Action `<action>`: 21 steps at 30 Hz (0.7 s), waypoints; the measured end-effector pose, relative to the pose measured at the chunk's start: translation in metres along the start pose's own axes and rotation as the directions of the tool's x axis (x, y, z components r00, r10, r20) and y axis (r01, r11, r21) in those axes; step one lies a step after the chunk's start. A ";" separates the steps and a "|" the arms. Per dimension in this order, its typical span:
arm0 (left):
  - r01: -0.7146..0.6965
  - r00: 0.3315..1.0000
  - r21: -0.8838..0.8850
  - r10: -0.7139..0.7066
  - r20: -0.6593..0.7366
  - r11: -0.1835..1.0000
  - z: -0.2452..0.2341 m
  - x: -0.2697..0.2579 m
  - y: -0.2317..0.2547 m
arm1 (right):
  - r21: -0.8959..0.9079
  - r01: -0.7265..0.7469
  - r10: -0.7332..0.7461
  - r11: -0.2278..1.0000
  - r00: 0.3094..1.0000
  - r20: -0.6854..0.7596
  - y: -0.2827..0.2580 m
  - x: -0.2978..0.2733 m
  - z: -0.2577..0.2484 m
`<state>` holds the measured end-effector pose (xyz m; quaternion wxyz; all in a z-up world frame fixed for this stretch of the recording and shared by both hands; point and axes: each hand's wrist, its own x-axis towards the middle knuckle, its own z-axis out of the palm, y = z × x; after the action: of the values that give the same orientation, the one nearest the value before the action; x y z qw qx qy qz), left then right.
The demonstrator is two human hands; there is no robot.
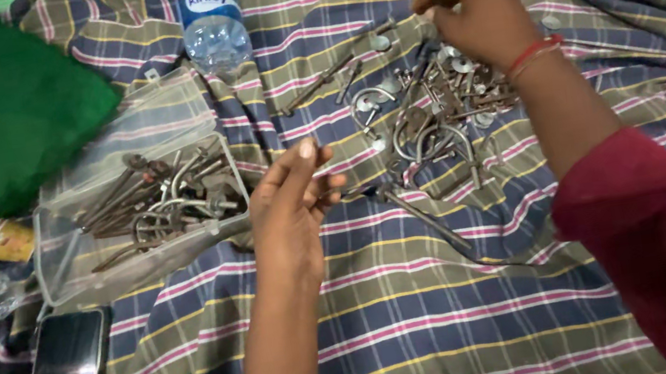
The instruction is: The person sits on a patterned sheet and assembles small metal hardware components by hand. They pick up bolts, nuts, and washers from a pile, thread them together, and place the finished assemblies into a clear plastic container.
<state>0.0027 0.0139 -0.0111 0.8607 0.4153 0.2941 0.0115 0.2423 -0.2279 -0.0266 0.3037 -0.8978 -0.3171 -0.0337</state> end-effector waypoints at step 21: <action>-0.111 0.987 -0.184 0.086 -0.138 0.977 -0.007 0.000 0.008 | 0.531 -0.313 0.257 0.788 0.950 0.179 0.031 -0.024 -0.020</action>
<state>0.0010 0.0240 -0.0093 0.8741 0.3433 0.3258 0.1092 0.2439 -0.2716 -0.0325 0.5357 -0.8094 -0.1885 0.1494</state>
